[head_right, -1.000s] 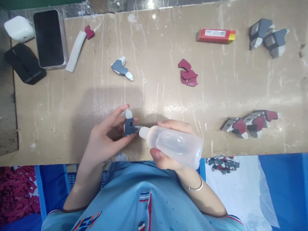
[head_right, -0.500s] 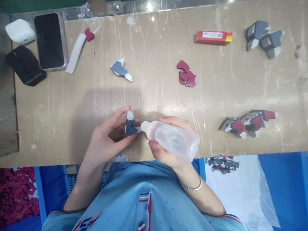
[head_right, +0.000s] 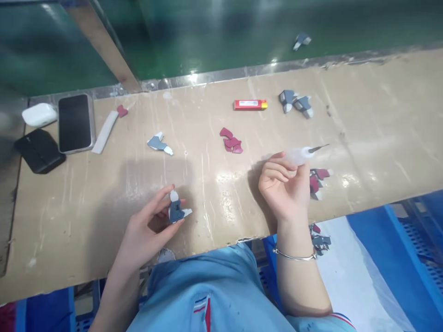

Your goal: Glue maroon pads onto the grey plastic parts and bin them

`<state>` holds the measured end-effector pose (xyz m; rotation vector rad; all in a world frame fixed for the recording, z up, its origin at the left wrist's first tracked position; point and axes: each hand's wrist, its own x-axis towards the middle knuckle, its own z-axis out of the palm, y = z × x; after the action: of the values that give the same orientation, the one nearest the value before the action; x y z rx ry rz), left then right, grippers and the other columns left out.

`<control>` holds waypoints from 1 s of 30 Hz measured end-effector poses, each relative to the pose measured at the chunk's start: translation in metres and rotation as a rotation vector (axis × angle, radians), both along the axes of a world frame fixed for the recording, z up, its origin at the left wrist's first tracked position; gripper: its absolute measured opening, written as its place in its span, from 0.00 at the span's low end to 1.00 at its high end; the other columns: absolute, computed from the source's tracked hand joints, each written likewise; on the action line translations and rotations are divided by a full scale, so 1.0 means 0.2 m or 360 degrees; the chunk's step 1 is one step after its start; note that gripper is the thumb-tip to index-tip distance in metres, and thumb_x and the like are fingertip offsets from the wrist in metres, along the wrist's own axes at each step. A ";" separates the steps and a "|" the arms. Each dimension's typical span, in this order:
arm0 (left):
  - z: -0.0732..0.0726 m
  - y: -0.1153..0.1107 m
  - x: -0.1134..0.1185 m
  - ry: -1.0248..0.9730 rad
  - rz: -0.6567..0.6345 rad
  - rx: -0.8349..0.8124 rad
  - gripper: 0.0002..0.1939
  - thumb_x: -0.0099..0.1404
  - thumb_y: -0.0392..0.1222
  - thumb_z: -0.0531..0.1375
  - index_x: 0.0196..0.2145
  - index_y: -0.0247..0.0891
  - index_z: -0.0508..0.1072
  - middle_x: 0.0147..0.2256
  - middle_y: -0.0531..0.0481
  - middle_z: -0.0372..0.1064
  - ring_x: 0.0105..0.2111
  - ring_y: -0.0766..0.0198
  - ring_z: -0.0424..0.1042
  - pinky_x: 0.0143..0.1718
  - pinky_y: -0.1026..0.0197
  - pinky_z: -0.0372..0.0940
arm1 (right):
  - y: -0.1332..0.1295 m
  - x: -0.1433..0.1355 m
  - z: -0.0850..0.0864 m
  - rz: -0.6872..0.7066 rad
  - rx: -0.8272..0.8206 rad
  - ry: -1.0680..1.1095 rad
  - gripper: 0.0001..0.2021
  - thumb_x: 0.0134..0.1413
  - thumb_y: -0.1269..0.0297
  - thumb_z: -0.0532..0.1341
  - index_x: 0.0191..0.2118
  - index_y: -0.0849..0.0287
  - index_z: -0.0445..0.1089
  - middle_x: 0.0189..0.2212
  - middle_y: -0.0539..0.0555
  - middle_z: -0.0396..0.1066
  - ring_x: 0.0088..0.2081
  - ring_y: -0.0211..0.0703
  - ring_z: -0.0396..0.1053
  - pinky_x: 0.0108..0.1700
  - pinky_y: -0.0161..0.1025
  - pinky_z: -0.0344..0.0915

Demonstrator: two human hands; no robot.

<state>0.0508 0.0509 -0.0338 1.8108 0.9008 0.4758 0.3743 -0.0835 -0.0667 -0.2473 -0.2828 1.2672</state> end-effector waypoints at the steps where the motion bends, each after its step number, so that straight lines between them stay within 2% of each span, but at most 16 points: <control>1: 0.00 0.00 0.00 0.0013 0.0000 -0.0009 0.32 0.65 0.39 0.69 0.66 0.52 0.73 0.47 0.49 0.86 0.37 0.60 0.80 0.42 0.58 0.77 | 0.00 0.00 0.01 -0.0030 -0.0016 -0.0159 0.13 0.76 0.62 0.57 0.57 0.58 0.73 0.35 0.52 0.79 0.32 0.41 0.73 0.33 0.39 0.74; 3: 0.00 0.00 0.00 0.0023 -0.0006 -0.0038 0.32 0.66 0.40 0.68 0.66 0.51 0.73 0.47 0.49 0.87 0.39 0.58 0.81 0.43 0.58 0.77 | 0.02 -0.07 0.04 -0.0196 -0.0252 -0.0862 0.15 0.77 0.54 0.55 0.57 0.52 0.74 0.35 0.50 0.78 0.29 0.41 0.71 0.28 0.40 0.70; 5: 0.00 0.00 0.00 0.0027 -0.0017 -0.0063 0.31 0.66 0.39 0.68 0.66 0.52 0.73 0.46 0.49 0.87 0.41 0.58 0.81 0.44 0.57 0.77 | 0.07 -0.15 0.08 -0.0439 -0.0541 -0.1561 0.15 0.76 0.50 0.56 0.54 0.47 0.75 0.38 0.51 0.79 0.31 0.43 0.72 0.29 0.41 0.69; 7: 0.00 0.01 0.00 0.0038 -0.0024 -0.0072 0.32 0.66 0.38 0.67 0.66 0.51 0.73 0.46 0.49 0.87 0.41 0.58 0.81 0.45 0.57 0.77 | 0.16 -0.21 0.12 -0.0690 -0.0737 -0.2216 0.11 0.73 0.55 0.60 0.53 0.48 0.77 0.45 0.55 0.81 0.40 0.48 0.76 0.38 0.45 0.72; 9: 0.00 0.01 -0.01 0.0054 -0.0021 -0.0072 0.32 0.65 0.38 0.67 0.67 0.51 0.73 0.47 0.49 0.86 0.41 0.57 0.82 0.45 0.56 0.77 | 0.26 -0.20 0.14 -0.0896 -0.0848 -0.2909 0.10 0.70 0.65 0.62 0.52 0.51 0.78 0.51 0.58 0.82 0.48 0.53 0.76 0.47 0.51 0.72; 11: -0.02 0.01 -0.01 0.0064 -0.0014 -0.0078 0.33 0.65 0.38 0.67 0.67 0.52 0.73 0.48 0.49 0.86 0.43 0.56 0.82 0.47 0.55 0.77 | 0.35 -0.15 0.14 -0.0983 -0.0885 -0.3565 0.12 0.69 0.70 0.58 0.48 0.54 0.80 0.47 0.60 0.84 0.46 0.55 0.75 0.46 0.52 0.70; 12: -0.02 0.01 -0.02 0.0061 -0.0011 -0.0083 0.33 0.65 0.38 0.67 0.67 0.52 0.73 0.48 0.49 0.86 0.44 0.55 0.83 0.48 0.54 0.77 | 0.39 -0.12 0.13 -0.0978 -0.0861 -0.3735 0.13 0.68 0.71 0.57 0.45 0.55 0.80 0.43 0.60 0.84 0.42 0.55 0.75 0.43 0.51 0.70; 15: -0.04 0.01 -0.02 0.0037 -0.0008 -0.0098 0.34 0.65 0.38 0.67 0.68 0.51 0.72 0.48 0.49 0.86 0.46 0.55 0.83 0.50 0.53 0.77 | 0.46 -0.05 0.14 -0.1016 -0.0759 -0.3866 0.12 0.67 0.72 0.59 0.38 0.56 0.81 0.33 0.59 0.82 0.35 0.52 0.74 0.36 0.48 0.68; 17: -0.03 0.00 -0.02 0.0046 0.0014 -0.0098 0.35 0.64 0.37 0.67 0.68 0.52 0.72 0.47 0.50 0.86 0.44 0.56 0.82 0.50 0.54 0.77 | 0.46 -0.08 0.18 -0.1083 -0.0684 -0.3855 0.12 0.68 0.70 0.59 0.39 0.56 0.82 0.34 0.58 0.81 0.35 0.50 0.74 0.36 0.47 0.70; 19: -0.01 -0.02 0.00 0.0079 0.0062 -0.0112 0.35 0.64 0.37 0.67 0.68 0.52 0.72 0.47 0.51 0.86 0.43 0.57 0.82 0.50 0.54 0.76 | 0.42 -0.16 0.24 -0.1106 -0.0544 -0.3715 0.13 0.70 0.70 0.58 0.45 0.55 0.82 0.37 0.57 0.80 0.37 0.48 0.76 0.38 0.45 0.73; 22: 0.04 -0.04 0.04 0.0084 0.0132 -0.0149 0.34 0.65 0.38 0.67 0.68 0.51 0.70 0.48 0.50 0.85 0.44 0.57 0.82 0.50 0.54 0.75 | 0.33 -0.36 0.33 -0.0964 -0.0269 -0.3329 0.15 0.72 0.72 0.58 0.55 0.52 0.78 0.38 0.54 0.78 0.37 0.43 0.77 0.38 0.42 0.77; 24: 0.06 -0.04 0.07 0.0074 0.0132 -0.0152 0.34 0.65 0.38 0.67 0.68 0.49 0.70 0.47 0.49 0.85 0.44 0.57 0.82 0.50 0.54 0.75 | 0.29 -0.48 0.36 -0.0855 -0.0148 -0.3120 0.13 0.71 0.72 0.62 0.54 0.52 0.76 0.36 0.52 0.79 0.35 0.42 0.78 0.37 0.39 0.78; 27: 0.07 -0.04 0.10 0.0060 0.0140 -0.0074 0.34 0.63 0.38 0.68 0.66 0.46 0.72 0.43 0.50 0.84 0.39 0.58 0.80 0.45 0.55 0.75 | 0.24 -0.59 0.33 -0.0878 -0.0025 -0.3027 0.11 0.69 0.74 0.64 0.51 0.53 0.77 0.37 0.53 0.82 0.36 0.42 0.81 0.37 0.38 0.81; 30: 0.07 -0.04 0.11 0.0070 0.0116 -0.0040 0.34 0.62 0.37 0.67 0.66 0.44 0.71 0.43 0.50 0.84 0.36 0.60 0.79 0.44 0.55 0.75 | 0.21 -0.63 0.24 -0.0983 0.0020 -0.3126 0.15 0.71 0.76 0.61 0.55 0.53 0.79 0.41 0.55 0.84 0.40 0.44 0.84 0.39 0.39 0.85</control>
<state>0.0722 0.0428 -0.0195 1.7764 1.0015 0.4699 0.2482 -0.0418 -0.0178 -1.4083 -1.6969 0.0137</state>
